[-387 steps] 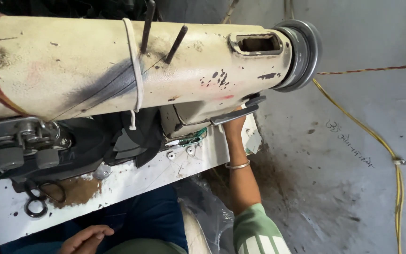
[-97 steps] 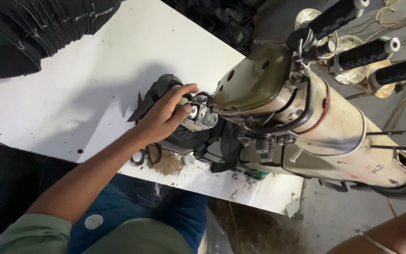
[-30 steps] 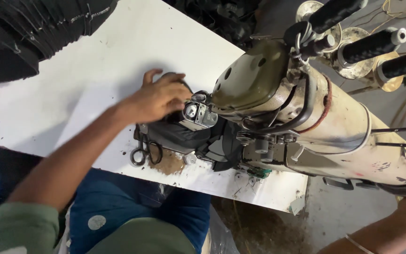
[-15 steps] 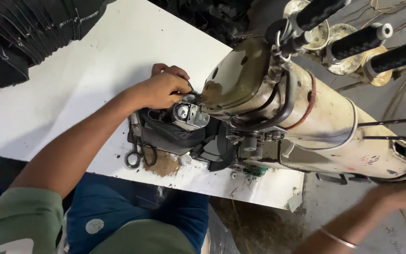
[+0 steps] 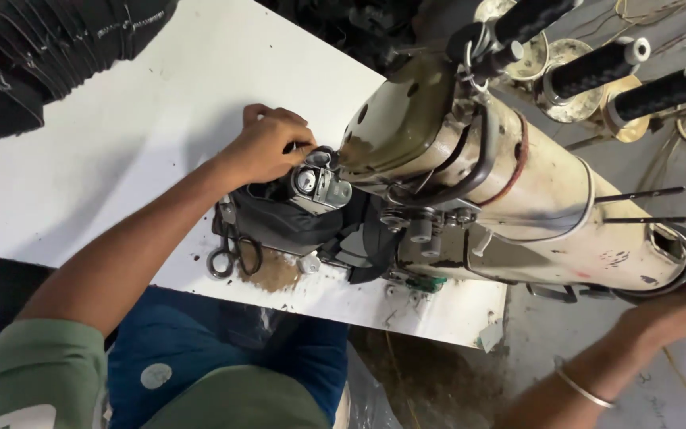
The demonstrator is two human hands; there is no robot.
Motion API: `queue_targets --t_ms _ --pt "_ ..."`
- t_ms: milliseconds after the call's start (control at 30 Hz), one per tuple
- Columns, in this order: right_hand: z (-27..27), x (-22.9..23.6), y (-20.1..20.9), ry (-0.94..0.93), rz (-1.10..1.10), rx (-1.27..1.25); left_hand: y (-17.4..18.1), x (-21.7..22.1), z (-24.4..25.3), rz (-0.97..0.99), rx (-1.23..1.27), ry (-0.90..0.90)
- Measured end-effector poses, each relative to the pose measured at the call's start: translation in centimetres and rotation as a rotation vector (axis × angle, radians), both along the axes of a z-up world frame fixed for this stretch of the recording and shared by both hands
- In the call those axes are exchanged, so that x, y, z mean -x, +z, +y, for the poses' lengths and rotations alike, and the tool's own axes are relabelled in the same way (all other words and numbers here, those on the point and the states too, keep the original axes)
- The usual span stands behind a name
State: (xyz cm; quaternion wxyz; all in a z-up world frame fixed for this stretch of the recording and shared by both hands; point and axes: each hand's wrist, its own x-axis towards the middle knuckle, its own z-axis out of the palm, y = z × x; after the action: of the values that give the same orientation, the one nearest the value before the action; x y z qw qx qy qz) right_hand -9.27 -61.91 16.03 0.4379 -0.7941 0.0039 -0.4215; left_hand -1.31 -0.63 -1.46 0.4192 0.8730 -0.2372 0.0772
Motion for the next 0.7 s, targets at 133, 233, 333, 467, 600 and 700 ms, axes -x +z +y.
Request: queue_targets --t_ms 133,233,333,467,600,700 --pt "-1.4 0.1 -5.1 -0.049 -0.257 -0.064 0.1 0.6 0.0 0.003 -0.012 0.171" --pt "0.5 0.6 -6.3 0.005 -0.341 -0.115 2.0 1.4 -0.1 0.075 -0.015 0.235" --pt "3.0 2.5 -4.7 0.046 -0.257 -0.171 1.9 1.3 -0.4 0.355 0.201 0.248" --pt "11.5 5.4 -3.1 -0.212 -0.136 -0.187 1.6 1.7 0.8 0.274 0.575 0.279" --pt "20.7 7.4 -13.6 -0.297 -0.382 -0.146 -0.9 3.4 1.7 0.331 0.739 0.249" --pt "31.0 7.2 -18.2 0.292 0.119 -0.464 -1.9 6.3 1.4 0.121 0.808 0.417"
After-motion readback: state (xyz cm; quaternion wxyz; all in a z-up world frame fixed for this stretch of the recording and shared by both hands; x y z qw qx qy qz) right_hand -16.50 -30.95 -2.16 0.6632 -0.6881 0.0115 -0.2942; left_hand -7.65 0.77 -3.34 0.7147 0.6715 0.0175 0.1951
